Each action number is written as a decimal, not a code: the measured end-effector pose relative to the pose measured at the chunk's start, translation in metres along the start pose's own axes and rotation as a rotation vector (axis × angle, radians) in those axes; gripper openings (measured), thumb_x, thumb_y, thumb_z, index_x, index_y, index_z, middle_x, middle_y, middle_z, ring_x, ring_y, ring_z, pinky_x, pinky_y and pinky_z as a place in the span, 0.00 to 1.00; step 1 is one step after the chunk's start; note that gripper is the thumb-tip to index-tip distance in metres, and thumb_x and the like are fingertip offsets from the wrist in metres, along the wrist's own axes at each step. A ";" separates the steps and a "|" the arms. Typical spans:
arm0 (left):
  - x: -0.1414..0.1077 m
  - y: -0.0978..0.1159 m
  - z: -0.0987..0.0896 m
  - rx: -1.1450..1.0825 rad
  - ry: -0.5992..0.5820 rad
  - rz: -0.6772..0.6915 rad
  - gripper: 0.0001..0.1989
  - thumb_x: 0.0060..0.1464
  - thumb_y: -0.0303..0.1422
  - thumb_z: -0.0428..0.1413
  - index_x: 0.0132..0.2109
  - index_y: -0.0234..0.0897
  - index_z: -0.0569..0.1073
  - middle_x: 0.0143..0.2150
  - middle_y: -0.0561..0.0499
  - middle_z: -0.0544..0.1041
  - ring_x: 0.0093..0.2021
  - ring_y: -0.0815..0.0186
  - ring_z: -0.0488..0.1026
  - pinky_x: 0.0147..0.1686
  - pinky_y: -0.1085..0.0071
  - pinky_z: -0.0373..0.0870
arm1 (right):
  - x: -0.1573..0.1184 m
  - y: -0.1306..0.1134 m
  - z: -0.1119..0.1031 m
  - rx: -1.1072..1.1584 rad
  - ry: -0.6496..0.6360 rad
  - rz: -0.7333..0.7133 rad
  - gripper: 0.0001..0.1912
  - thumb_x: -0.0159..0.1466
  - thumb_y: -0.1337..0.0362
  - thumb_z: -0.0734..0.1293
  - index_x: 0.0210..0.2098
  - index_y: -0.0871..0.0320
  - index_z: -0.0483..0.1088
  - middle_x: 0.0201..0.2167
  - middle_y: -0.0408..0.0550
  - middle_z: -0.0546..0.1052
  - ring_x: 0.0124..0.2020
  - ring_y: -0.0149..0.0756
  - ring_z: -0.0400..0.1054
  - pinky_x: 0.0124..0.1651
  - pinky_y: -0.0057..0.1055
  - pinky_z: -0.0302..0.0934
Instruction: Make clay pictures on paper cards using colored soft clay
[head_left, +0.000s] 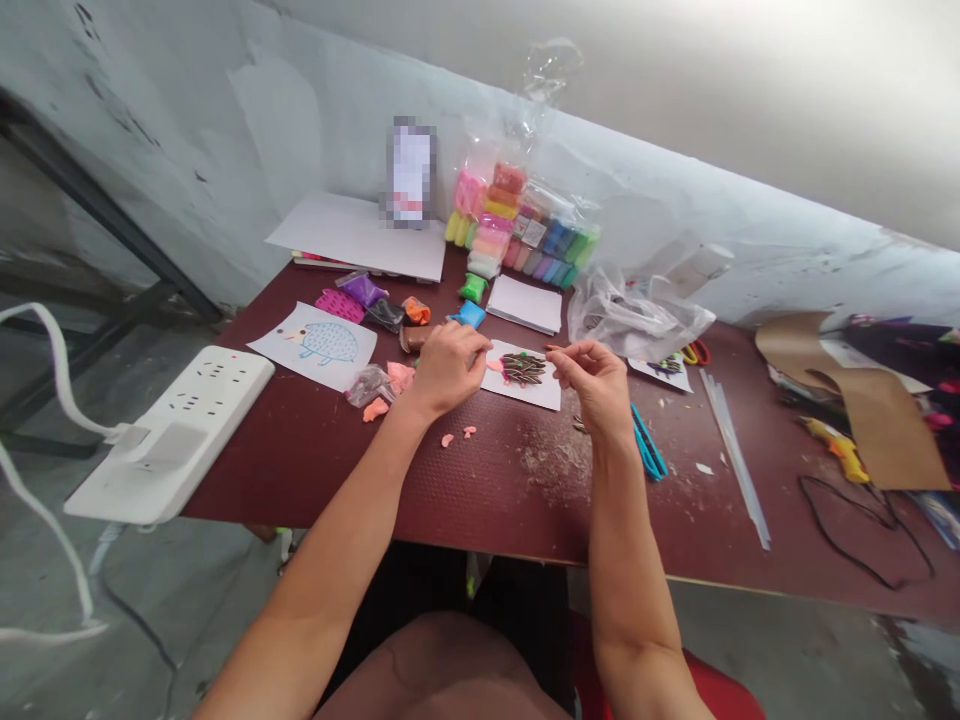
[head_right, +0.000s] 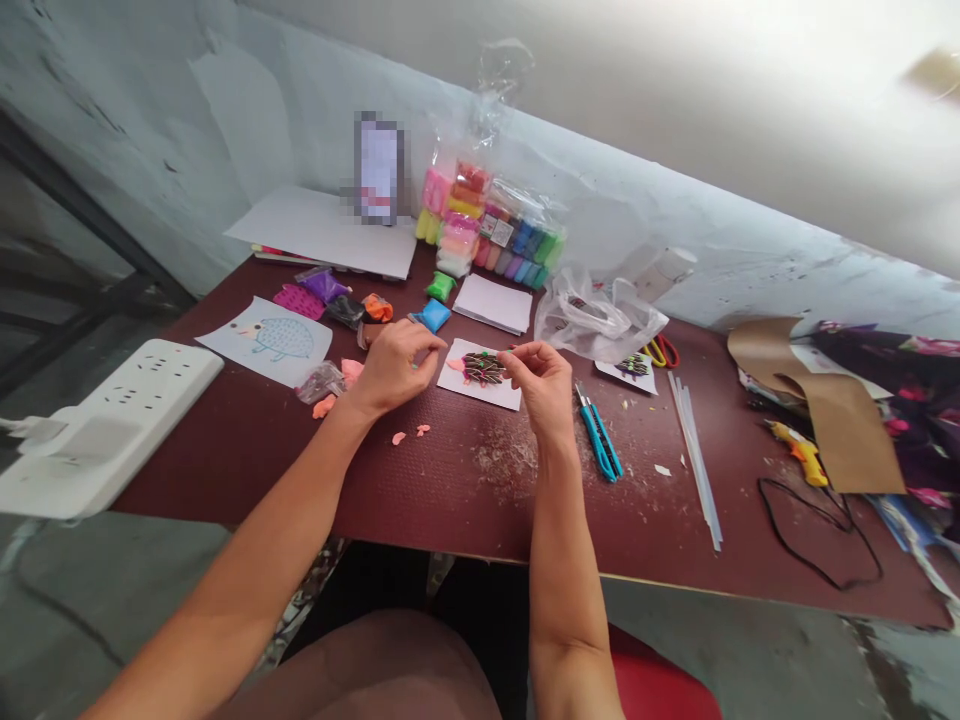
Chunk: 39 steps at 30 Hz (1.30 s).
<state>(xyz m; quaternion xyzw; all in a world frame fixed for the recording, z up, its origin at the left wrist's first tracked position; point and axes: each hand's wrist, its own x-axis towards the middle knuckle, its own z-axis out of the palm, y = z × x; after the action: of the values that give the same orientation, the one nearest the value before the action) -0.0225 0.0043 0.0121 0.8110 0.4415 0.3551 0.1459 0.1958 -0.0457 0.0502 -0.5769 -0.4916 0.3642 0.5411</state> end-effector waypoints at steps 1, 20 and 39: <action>-0.001 0.002 0.003 0.014 -0.033 0.013 0.11 0.61 0.25 0.54 0.42 0.37 0.83 0.43 0.43 0.84 0.47 0.54 0.75 0.51 0.57 0.68 | 0.001 0.001 -0.003 -0.017 0.008 0.004 0.16 0.52 0.54 0.79 0.28 0.54 0.71 0.25 0.41 0.76 0.25 0.30 0.67 0.28 0.28 0.59; -0.001 0.022 0.030 0.210 -0.352 -0.009 0.09 0.67 0.29 0.58 0.50 0.33 0.81 0.52 0.40 0.79 0.54 0.53 0.74 0.54 0.59 0.70 | -0.007 0.032 -0.006 -0.520 -0.004 0.014 0.10 0.59 0.62 0.68 0.35 0.57 0.82 0.30 0.47 0.83 0.31 0.38 0.74 0.39 0.33 0.63; 0.000 0.025 0.029 0.215 -0.372 -0.007 0.09 0.68 0.28 0.56 0.49 0.33 0.81 0.51 0.42 0.80 0.54 0.54 0.75 0.55 0.60 0.72 | -0.018 0.026 0.016 -1.131 -0.093 -0.100 0.10 0.68 0.66 0.67 0.43 0.53 0.83 0.42 0.51 0.82 0.41 0.41 0.74 0.40 0.32 0.60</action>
<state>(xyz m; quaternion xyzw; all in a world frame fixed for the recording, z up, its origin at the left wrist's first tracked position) 0.0133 -0.0080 0.0052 0.8719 0.4452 0.1494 0.1389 0.1804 -0.0564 0.0198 -0.7363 -0.6601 0.0434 0.1426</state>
